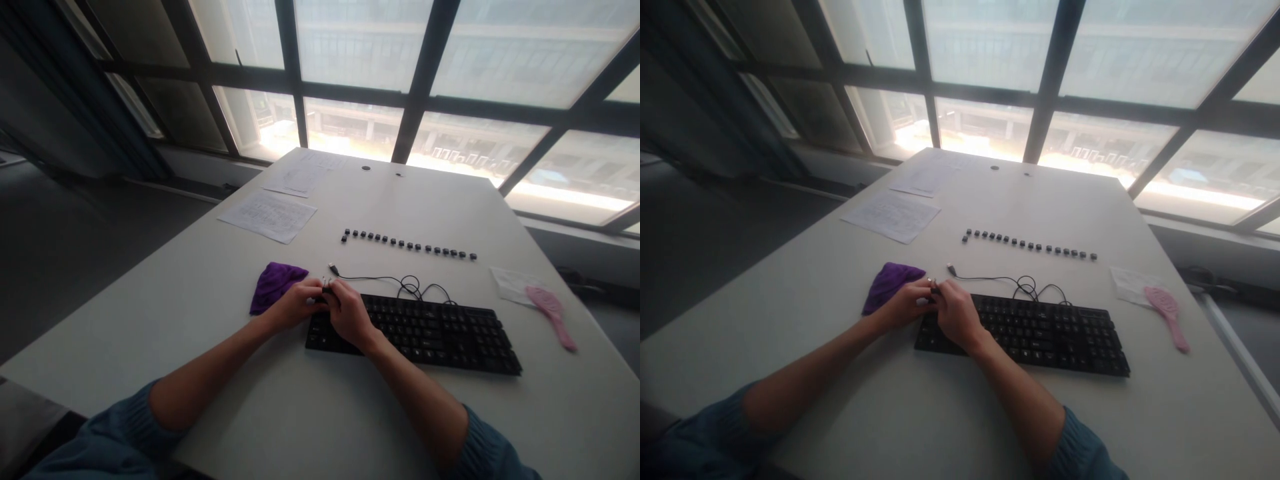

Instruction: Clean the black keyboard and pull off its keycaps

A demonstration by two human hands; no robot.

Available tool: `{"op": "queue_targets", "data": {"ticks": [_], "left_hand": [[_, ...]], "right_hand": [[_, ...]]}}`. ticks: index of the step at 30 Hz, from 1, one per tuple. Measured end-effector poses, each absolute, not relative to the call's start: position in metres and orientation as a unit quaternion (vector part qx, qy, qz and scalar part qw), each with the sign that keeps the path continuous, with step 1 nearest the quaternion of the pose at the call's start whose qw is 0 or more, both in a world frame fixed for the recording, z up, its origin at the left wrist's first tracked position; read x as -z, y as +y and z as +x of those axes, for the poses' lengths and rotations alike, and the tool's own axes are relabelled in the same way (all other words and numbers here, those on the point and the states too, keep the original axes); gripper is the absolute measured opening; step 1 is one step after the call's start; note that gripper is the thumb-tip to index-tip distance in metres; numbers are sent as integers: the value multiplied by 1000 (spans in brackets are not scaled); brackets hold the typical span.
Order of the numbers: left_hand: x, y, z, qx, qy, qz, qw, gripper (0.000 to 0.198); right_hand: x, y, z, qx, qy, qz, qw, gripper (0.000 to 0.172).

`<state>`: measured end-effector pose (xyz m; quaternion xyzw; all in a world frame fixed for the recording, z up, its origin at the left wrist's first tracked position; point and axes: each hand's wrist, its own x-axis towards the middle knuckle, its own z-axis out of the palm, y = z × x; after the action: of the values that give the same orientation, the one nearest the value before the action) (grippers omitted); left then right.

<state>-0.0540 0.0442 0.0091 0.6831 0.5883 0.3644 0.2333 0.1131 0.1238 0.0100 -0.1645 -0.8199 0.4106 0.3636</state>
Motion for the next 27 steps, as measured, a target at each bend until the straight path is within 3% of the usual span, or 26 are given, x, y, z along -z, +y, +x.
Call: {"op": "queue_targets", "data": {"ticks": [21, 27], "left_hand": [[11, 39, -38, -373, 600, 698, 114, 16], [2, 38, -35, -394, 590, 699, 88, 11]], "right_hand": [[-11, 124, 118, -424, -813, -136, 374, 27], [-8, 126, 116, -434, -767, -185, 435, 17]]}}
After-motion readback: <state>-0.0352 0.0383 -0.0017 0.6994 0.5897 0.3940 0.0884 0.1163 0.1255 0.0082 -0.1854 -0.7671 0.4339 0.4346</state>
